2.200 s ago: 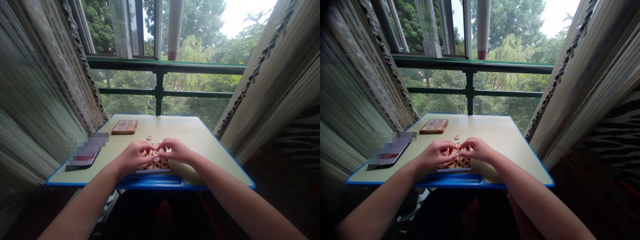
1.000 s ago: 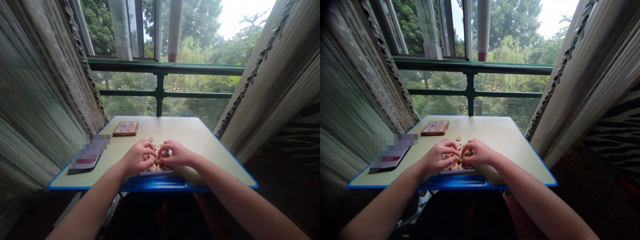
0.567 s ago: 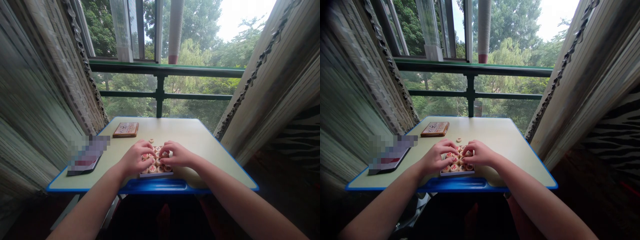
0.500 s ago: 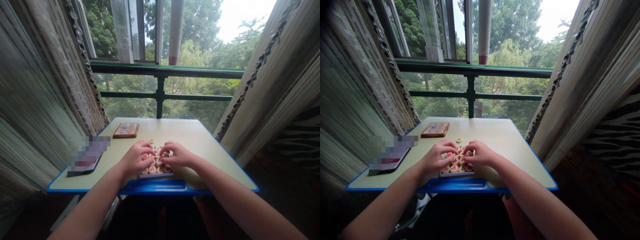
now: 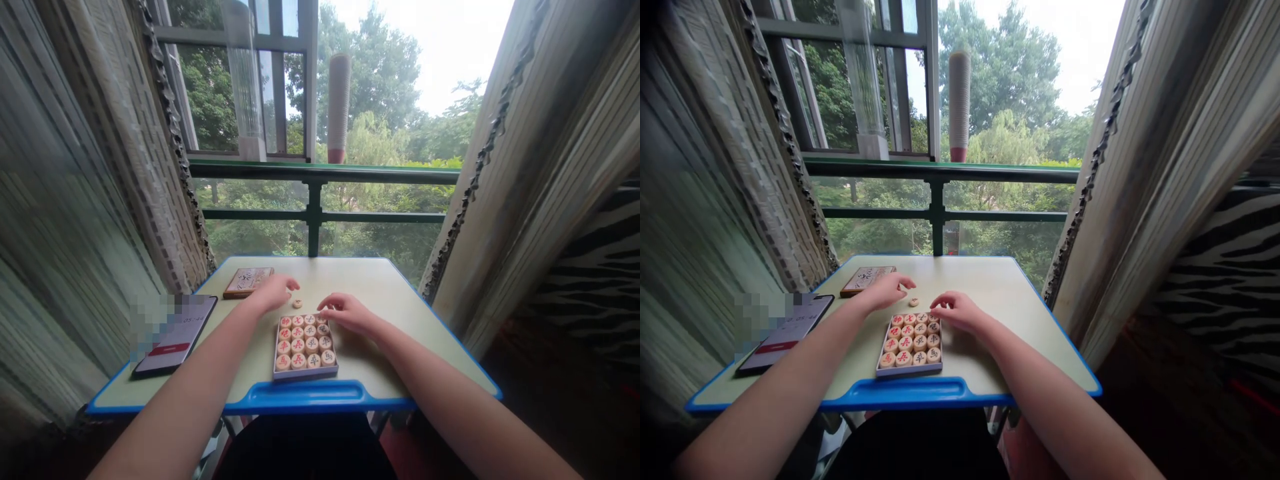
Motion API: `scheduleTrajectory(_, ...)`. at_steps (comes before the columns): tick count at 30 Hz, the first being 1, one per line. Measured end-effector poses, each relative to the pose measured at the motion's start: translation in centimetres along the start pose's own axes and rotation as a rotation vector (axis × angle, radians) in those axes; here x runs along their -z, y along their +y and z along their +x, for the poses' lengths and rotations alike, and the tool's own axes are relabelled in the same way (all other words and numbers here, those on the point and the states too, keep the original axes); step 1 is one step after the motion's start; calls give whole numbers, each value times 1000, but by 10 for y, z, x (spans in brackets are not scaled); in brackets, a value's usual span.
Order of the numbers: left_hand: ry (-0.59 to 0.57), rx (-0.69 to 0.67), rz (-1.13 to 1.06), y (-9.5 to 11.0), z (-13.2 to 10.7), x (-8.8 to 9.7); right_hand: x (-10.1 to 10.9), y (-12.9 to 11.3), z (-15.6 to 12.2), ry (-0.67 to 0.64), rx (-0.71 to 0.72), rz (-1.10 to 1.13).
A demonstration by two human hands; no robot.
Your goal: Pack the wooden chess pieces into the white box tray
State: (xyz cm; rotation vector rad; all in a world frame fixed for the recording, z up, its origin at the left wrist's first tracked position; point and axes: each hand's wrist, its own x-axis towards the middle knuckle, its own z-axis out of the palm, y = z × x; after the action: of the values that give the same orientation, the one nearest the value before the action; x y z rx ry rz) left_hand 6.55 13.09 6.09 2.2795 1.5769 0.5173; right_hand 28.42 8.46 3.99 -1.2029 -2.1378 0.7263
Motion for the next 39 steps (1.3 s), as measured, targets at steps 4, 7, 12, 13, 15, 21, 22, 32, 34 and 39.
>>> scheduleTrajectory(4,-62,-35,-31,1,12,-10,-1,8,4,56,-25,21)
scheduleTrajectory(7,-113,-49,-40,-3,13,-18,-3,12,7,82,-44,59)
scheduleTrajectory(12,-215,-104,-31,-16,16,-19,-6,14,10,72,-38,23)
scheduleTrajectory(13,-213,-114,-24,-18,17,-18,-7,13,10,72,-27,3)
scheduleTrajectory(15,-210,-138,-7,-19,17,-17,-7,13,10,91,-14,-13)
scheduleTrajectory(21,-135,-164,-33,-8,9,-16,-7,14,10,122,3,-45)
scheduleTrajectory(22,-115,-172,-61,-4,8,-16,-7,14,10,130,6,-48)
scheduleTrajectory(32,21,-332,-271,20,0,-21,-6,15,9,243,13,-24)
scheduleTrajectory(34,30,-335,-287,23,-2,-20,-5,15,9,234,26,-9)
scheduleTrajectory(39,67,-302,-305,28,-5,-18,-4,13,8,229,38,42)
